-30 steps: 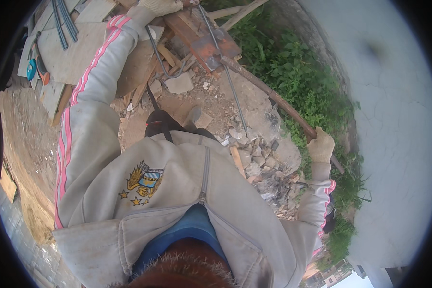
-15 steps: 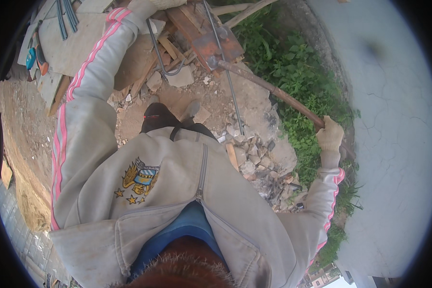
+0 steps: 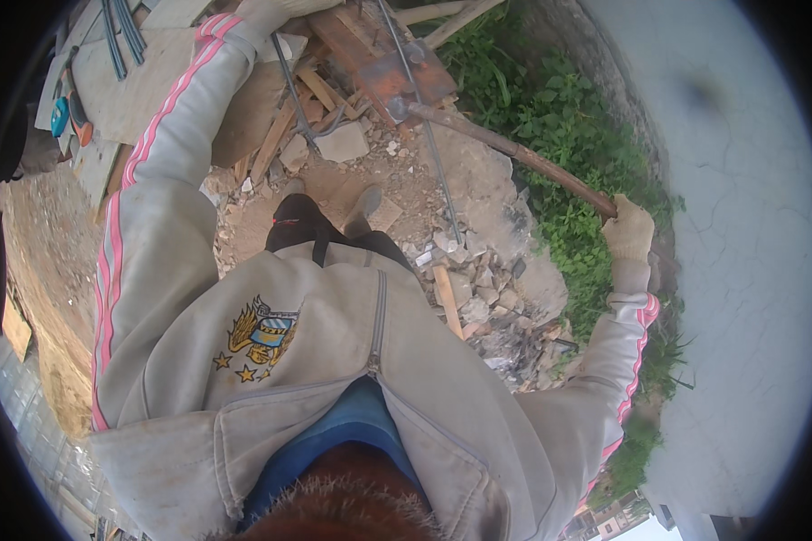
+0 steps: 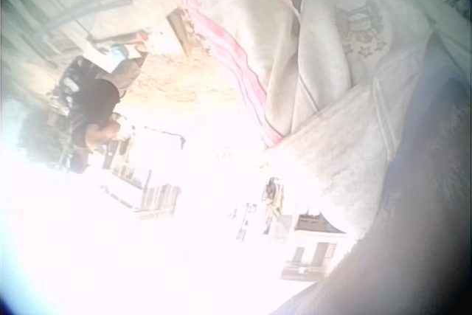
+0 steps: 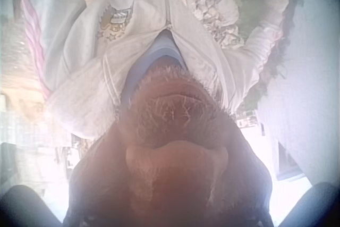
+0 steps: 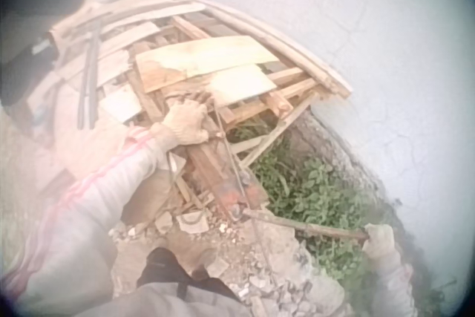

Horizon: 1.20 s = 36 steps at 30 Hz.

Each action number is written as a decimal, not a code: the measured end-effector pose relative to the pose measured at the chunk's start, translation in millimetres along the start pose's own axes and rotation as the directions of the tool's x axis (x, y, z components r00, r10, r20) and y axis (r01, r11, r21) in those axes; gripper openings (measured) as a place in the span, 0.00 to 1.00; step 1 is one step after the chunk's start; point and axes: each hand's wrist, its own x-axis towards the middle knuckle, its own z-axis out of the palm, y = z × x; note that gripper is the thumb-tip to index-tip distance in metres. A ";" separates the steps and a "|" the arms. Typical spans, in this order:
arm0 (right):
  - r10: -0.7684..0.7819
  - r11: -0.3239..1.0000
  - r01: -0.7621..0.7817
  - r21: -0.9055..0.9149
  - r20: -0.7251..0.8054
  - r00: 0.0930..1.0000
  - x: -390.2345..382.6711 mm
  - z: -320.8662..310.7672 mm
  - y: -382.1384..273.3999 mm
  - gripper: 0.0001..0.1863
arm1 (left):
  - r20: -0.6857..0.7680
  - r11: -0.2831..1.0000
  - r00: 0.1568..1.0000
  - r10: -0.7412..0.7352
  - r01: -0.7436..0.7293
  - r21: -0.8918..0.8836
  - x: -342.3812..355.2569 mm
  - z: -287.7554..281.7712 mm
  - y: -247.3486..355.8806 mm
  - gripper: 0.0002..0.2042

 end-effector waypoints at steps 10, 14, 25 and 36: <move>0.058 0.998 -0.059 -0.006 -0.072 0.996 -19.4 16.9 -6.9 0.07 | -0.025 1.000 1.000 -0.006 0.005 -0.014 -1.9 -2.6 3.5 0.53; 0.108 0.993 -0.111 -0.027 -0.097 0.989 -28.6 17.3 -17.4 0.08 | -0.024 1.000 1.000 0.001 -0.002 -0.025 -2.9 -7.6 5.9 0.52; 0.323 0.946 -0.315 0.079 -0.120 0.939 -97.4 48.3 -77.4 0.08 | 0.040 0.999 0.999 -0.019 0.021 -0.046 -1.4 -5.1 4.2 0.51; 0.653 0.753 -0.644 0.137 -0.033 0.757 -219.9 62.0 -260.4 0.11 | 0.013 0.991 0.999 -0.041 0.043 -0.125 -13.2 -25.3 6.0 0.49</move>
